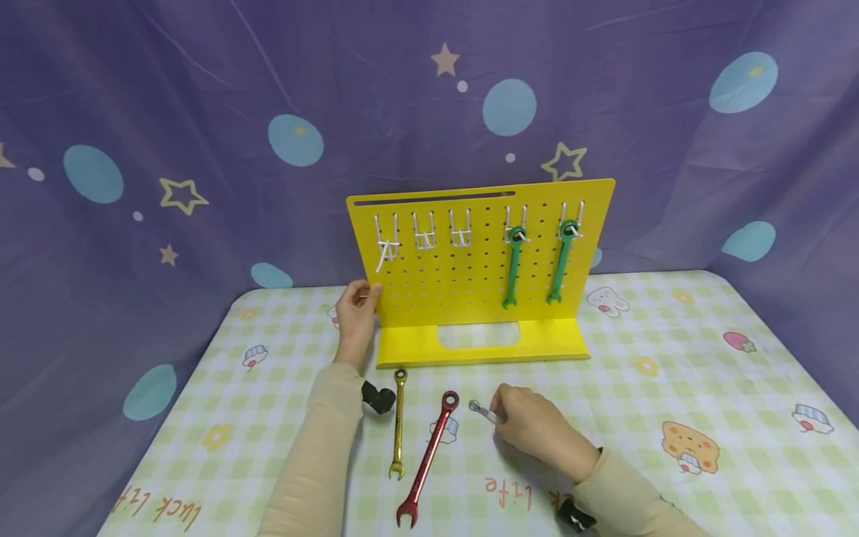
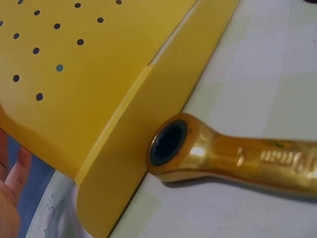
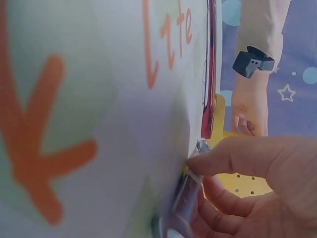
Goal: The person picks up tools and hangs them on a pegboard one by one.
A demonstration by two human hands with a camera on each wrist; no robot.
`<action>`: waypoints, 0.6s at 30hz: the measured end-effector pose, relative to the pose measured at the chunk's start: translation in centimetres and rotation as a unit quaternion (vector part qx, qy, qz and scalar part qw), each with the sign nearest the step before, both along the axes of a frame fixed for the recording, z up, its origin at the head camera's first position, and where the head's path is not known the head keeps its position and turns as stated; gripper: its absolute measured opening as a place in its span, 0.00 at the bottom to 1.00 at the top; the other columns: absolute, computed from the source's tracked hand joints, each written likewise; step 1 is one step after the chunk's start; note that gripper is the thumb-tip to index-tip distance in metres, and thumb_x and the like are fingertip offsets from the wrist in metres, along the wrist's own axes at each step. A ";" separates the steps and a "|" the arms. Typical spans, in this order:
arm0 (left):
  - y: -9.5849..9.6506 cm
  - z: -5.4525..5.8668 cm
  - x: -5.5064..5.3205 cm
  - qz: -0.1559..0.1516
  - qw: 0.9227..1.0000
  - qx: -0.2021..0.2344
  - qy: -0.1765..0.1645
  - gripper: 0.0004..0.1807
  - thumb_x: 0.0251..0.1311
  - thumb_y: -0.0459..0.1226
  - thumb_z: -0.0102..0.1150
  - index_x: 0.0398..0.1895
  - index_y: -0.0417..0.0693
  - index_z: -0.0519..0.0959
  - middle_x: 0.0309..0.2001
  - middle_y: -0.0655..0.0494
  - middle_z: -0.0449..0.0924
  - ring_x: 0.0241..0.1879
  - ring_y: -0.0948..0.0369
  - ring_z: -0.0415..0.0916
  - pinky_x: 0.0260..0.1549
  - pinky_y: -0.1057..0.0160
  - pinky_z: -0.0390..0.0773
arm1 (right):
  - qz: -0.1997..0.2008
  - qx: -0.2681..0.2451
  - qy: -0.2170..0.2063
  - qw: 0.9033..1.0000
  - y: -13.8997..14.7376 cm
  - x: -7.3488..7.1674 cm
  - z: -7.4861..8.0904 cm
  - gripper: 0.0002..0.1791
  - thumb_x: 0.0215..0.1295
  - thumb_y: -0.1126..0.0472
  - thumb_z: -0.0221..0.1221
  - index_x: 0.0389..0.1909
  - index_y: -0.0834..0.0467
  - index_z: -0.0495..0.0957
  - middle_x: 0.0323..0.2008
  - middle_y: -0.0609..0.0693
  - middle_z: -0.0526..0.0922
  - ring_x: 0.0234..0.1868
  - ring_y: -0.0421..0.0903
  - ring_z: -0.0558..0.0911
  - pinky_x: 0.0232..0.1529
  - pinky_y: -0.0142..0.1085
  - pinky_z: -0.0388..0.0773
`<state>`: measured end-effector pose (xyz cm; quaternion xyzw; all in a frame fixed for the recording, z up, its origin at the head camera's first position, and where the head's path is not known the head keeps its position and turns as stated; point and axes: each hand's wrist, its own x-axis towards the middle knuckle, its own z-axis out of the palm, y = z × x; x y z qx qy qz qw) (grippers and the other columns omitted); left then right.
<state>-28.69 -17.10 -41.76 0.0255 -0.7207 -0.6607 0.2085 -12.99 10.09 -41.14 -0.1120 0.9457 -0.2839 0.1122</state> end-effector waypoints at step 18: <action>-0.1 -0.8 -0.5 0.007 1.000 -0.006 0.013 0.11 0.66 0.36 0.62 0.43 0.35 0.76 0.34 0.56 0.75 0.30 0.66 0.70 0.31 0.73 0.72 | 0.003 -0.194 0.051 0.980 0.9 -1.3 0.0 0.09 0.55 0.75 0.63 0.35 0.60 0.78 0.26 0.46 0.77 0.28 0.42 0.75 0.28 0.33 0.75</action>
